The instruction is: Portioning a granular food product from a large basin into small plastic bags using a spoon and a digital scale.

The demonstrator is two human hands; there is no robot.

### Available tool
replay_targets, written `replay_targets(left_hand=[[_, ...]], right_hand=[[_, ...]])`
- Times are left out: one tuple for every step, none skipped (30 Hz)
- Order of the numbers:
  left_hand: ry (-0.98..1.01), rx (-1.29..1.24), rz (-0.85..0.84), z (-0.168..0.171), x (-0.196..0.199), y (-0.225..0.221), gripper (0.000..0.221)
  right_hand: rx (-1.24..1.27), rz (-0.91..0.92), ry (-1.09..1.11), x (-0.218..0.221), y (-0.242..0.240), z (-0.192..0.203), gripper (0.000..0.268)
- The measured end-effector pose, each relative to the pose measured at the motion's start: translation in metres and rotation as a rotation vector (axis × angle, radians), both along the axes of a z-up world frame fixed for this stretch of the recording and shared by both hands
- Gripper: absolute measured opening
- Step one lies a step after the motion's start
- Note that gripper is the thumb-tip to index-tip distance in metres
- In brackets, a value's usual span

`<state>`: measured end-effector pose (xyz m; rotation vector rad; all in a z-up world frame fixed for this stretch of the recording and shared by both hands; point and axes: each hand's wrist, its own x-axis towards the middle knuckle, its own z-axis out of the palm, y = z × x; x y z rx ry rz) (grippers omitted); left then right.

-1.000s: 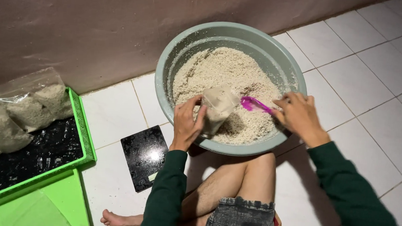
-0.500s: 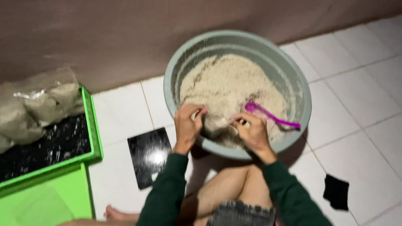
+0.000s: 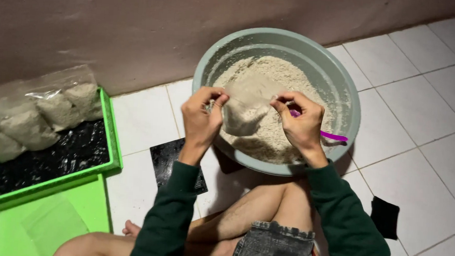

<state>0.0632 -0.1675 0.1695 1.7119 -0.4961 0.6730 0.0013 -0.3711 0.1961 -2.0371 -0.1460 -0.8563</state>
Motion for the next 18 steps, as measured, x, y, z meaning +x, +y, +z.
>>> replay_targets(left_hand=[[0.005,0.002,0.009,0.009,-0.005,0.012,0.007],[-0.014,-0.015,0.004,0.018,-0.009,0.025,0.009],[-0.028,-0.032,0.007,0.026,-0.015,0.038,0.012],[-0.017,-0.032,0.022,0.022,-0.020,0.051,0.012],[-0.012,0.022,0.054,0.021,-0.024,0.065,0.014],[-0.006,0.075,0.086,0.020,-0.027,0.080,0.015],[0.004,0.081,0.112,0.014,-0.034,0.093,0.015],[0.037,0.121,0.152,0.007,-0.041,0.107,0.015],[0.066,0.162,0.182,0.001,-0.045,0.118,0.015],[0.072,0.168,0.198,-0.014,-0.051,0.133,0.015],[0.156,0.190,0.192,-0.030,-0.056,0.146,0.014],[0.240,0.212,0.187,-0.045,-0.062,0.158,0.013],[0.246,0.217,0.195,-0.061,-0.068,0.166,0.013],[0.279,0.216,0.209,-0.078,-0.073,0.173,0.013],[0.308,0.211,0.221,-0.094,-0.077,0.180,0.014],[0.309,0.214,0.227,-0.107,-0.078,0.184,0.014],[0.326,0.180,0.216,-0.121,-0.080,0.187,0.014],[0.343,0.146,0.205,-0.135,-0.081,0.190,0.014]], right_hand=[[0.002,0.009,0.005,0.002,0.009,0.004,0.007],[0.090,0.083,-0.006,0.004,0.018,0.008,0.006],[0.177,0.163,-0.010,0.006,0.028,0.011,0.007],[0.179,0.178,0.003,0.005,0.037,0.005,0.007],[0.191,0.207,0.003,0.009,0.047,0.001,0.006],[0.204,0.236,0.004,0.012,0.058,-0.003,0.006],[0.210,0.261,0.014,0.012,0.070,-0.014,0.006],[0.232,0.287,0.064,0.012,0.083,-0.025,0.006],[0.254,0.303,0.109,0.013,0.094,-0.036,0.005],[0.260,0.319,0.114,0.013,0.107,-0.051,0.005],[0.220,0.302,0.182,0.011,0.118,-0.065,0.006],[0.178,0.286,0.250,0.009,0.128,-0.080,0.009],[0.184,0.294,0.255,0.003,0.138,-0.089,0.009],[0.174,0.307,0.274,-0.002,0.148,-0.098,0.010],[0.162,0.318,0.289,-0.006,0.156,-0.106,0.011],[0.165,0.324,0.290,-0.007,0.163,-0.116,0.011],[0.194,0.322,0.307,-0.009,0.167,-0.125,0.013],[0.222,0.320,0.324,-0.011,0.172,-0.135,0.014]])
